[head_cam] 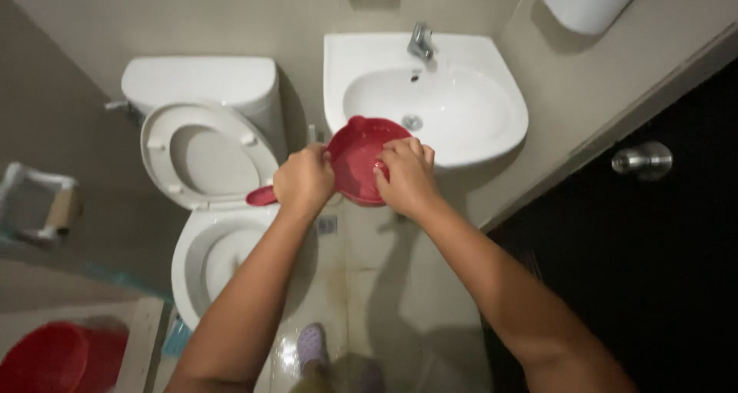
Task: The person repeatedly fills a red plastic scoop with water from a sink faucet and pours it into a toilet bowl. The person uses both hands to hold the scoop under the running water and then tilts it to empty the water into the toilet.
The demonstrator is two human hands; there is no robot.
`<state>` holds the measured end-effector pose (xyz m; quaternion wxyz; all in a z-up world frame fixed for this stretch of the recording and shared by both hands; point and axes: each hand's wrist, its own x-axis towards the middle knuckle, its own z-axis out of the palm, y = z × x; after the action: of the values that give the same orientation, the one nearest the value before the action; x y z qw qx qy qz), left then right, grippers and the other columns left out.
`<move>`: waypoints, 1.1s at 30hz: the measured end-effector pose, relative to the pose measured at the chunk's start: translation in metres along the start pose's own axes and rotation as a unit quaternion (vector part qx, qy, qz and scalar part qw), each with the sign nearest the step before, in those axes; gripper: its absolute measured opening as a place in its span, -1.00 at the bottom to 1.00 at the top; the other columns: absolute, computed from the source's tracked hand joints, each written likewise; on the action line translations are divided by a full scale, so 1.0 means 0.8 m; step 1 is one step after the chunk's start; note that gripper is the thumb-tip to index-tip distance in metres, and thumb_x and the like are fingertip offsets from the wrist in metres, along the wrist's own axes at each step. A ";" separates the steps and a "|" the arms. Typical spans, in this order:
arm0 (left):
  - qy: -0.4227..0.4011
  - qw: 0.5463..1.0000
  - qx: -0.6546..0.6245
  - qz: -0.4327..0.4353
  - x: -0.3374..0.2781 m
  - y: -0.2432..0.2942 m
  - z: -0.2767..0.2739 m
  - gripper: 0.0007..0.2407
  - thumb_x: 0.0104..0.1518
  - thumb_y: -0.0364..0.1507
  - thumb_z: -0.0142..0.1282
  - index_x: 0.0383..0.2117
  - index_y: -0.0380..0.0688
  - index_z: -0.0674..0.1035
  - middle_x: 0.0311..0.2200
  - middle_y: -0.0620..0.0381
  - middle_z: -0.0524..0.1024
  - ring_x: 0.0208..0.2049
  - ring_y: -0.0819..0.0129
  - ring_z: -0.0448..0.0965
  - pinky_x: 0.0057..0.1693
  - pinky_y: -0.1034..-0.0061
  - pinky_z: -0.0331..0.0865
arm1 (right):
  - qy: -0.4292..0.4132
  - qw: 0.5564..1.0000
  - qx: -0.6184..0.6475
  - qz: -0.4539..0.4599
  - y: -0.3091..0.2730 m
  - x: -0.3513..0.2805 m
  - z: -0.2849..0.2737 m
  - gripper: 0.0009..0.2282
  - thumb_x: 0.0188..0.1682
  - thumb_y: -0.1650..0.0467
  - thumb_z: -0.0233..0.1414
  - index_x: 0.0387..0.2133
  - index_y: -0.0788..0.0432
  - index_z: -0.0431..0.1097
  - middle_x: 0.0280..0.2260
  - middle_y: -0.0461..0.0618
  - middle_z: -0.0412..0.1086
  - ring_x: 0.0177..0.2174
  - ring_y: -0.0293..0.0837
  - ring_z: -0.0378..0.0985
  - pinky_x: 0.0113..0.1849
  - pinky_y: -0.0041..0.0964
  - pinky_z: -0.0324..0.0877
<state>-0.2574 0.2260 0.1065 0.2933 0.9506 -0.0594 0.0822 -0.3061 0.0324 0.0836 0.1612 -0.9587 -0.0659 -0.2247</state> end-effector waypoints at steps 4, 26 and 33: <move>-0.009 1.000 -0.025 -0.012 -0.034 -0.026 -0.020 -0.79 0.20 -0.28 0.04 -0.17 0.08 0.70 -0.32 -0.14 0.65 -0.25 -0.16 0.65 -0.08 0.01 0.47 | -0.046 0.999 -0.003 0.000 -0.028 -0.024 0.010 -0.77 -0.05 0.32 0.14 -0.24 0.22 0.56 -0.07 0.11 0.46 0.06 0.08 0.33 0.13 0.10 0.09; 0.011 1.000 0.016 0.012 -0.166 -0.311 -0.194 -0.78 0.19 -0.35 0.05 -0.15 -0.01 0.70 -0.32 -0.18 0.65 -0.25 -0.16 0.65 -0.09 0.02 0.46 | -0.116 0.979 -0.019 -0.164 -0.356 -0.146 0.114 -0.56 -0.33 0.19 0.32 -0.19 0.13 0.55 -0.26 0.01 0.52 -0.14 0.03 0.46 -0.05 0.06 0.19; 0.027 0.999 0.008 -0.043 -0.227 -0.338 -0.198 -0.80 0.23 -0.32 0.05 -0.16 0.01 0.69 -0.33 -0.15 0.66 -0.25 -0.14 0.66 -0.09 0.05 0.48 | -0.196 0.963 -0.053 -0.178 -0.387 -0.183 0.119 -0.80 -0.21 0.32 0.26 -0.31 0.05 0.57 -0.30 -0.06 0.52 -0.15 -0.06 0.51 -0.09 -0.02 0.25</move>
<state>-0.4108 0.5493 0.0527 0.2903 0.9520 -0.0099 0.0960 -0.4588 0.3475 0.0231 0.0510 -0.9641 -0.2537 -0.0602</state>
